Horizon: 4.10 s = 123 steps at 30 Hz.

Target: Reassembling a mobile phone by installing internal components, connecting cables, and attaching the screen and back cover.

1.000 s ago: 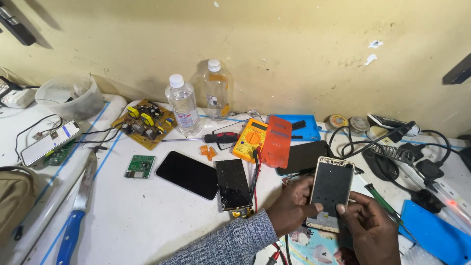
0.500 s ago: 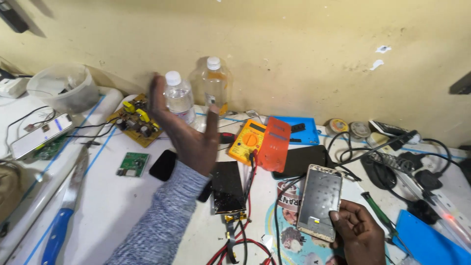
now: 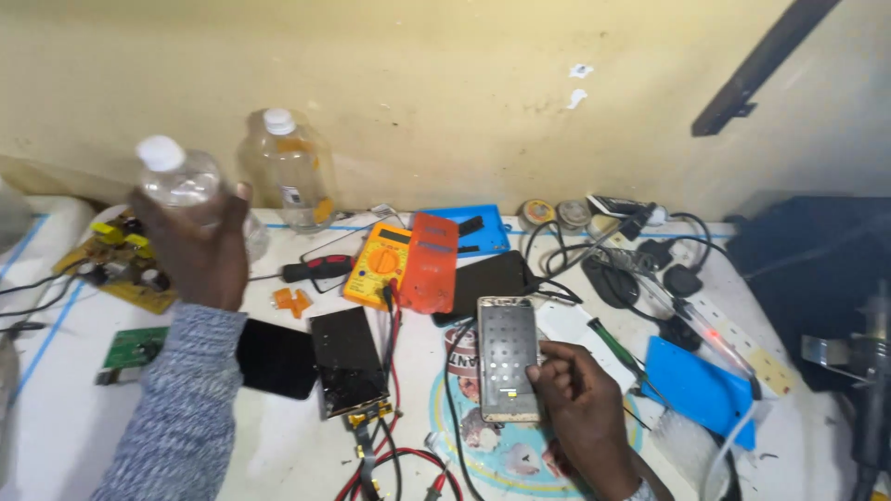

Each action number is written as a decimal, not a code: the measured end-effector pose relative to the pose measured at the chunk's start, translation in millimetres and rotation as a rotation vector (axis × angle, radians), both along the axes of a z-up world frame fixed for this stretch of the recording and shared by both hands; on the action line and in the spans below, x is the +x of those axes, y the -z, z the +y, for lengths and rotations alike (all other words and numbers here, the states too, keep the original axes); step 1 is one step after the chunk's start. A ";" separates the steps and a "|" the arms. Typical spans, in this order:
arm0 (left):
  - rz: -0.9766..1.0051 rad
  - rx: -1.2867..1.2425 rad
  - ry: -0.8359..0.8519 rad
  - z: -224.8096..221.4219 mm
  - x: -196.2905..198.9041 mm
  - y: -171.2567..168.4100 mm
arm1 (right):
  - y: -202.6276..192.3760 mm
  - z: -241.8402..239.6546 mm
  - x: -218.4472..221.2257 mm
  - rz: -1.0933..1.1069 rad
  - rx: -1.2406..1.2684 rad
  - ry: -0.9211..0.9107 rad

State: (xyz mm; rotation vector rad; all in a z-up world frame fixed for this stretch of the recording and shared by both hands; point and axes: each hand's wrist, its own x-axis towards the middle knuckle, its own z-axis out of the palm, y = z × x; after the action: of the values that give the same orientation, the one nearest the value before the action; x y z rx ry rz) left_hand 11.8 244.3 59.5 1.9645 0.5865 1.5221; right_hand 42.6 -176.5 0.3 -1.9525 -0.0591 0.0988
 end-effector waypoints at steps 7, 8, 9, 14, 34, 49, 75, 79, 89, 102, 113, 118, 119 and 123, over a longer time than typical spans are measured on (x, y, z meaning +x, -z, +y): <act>-0.283 0.036 0.562 -107.9 -35.8 -82.4 | -32.7 -8.4 -0.7 -0.038 -0.027 -0.045; -0.263 -0.234 0.702 -131.8 -37.2 -84.8 | -40.5 -12.2 -1.3 -0.083 0.026 -0.108; -0.238 -0.508 0.821 -156.3 -40.8 -87.1 | -48.1 -16.2 -1.2 -0.130 0.080 -0.179; 0.261 -0.535 1.144 -256.3 -56.4 -57.9 | -86.8 -17.0 -51.9 0.083 0.255 -0.222; 0.706 -0.695 0.642 -253.0 -18.6 12.9 | -70.2 -81.9 -106.1 0.269 -0.376 0.521; -0.054 -1.830 1.301 -238.0 -14.5 19.6 | -46.4 -45.5 -111.2 0.178 1.088 -0.278; -0.020 -1.483 1.398 -243.5 -14.9 38.7 | 116.9 -195.6 -52.9 0.313 -0.132 -0.881; -0.003 -1.455 1.404 -244.2 -14.2 40.3 | 34.1 -136.4 -89.0 0.359 -0.330 -0.685; 0.008 -1.367 1.328 -248.1 -15.3 31.8 | 27.0 -152.8 -96.2 0.219 -0.290 -0.373; 0.223 -1.346 1.205 -251.1 -16.4 19.6 | -75.7 -104.8 -114.7 0.434 -0.552 0.146; 0.228 -1.401 1.066 -251.2 -19.7 5.8 | 49.0 -197.0 -77.0 0.371 -0.181 -0.511; 0.259 -1.366 1.058 -251.1 -19.7 -4.6 | 58.3 -207.8 -52.9 0.528 -0.197 -0.653; 0.229 -1.362 1.096 -250.9 -19.6 -6.1 | 54.7 -209.2 -52.6 0.546 -0.179 -0.604; 0.165 -1.401 1.082 -253.8 -16.3 1.3 | 56.2 -217.6 -46.7 0.595 -0.296 -0.533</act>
State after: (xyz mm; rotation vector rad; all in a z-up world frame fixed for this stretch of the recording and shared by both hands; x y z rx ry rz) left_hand -4.5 -9.6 58.2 0.8973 0.3339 0.0725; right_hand -4.1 -394.1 -55.9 -2.0763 -0.1773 1.0825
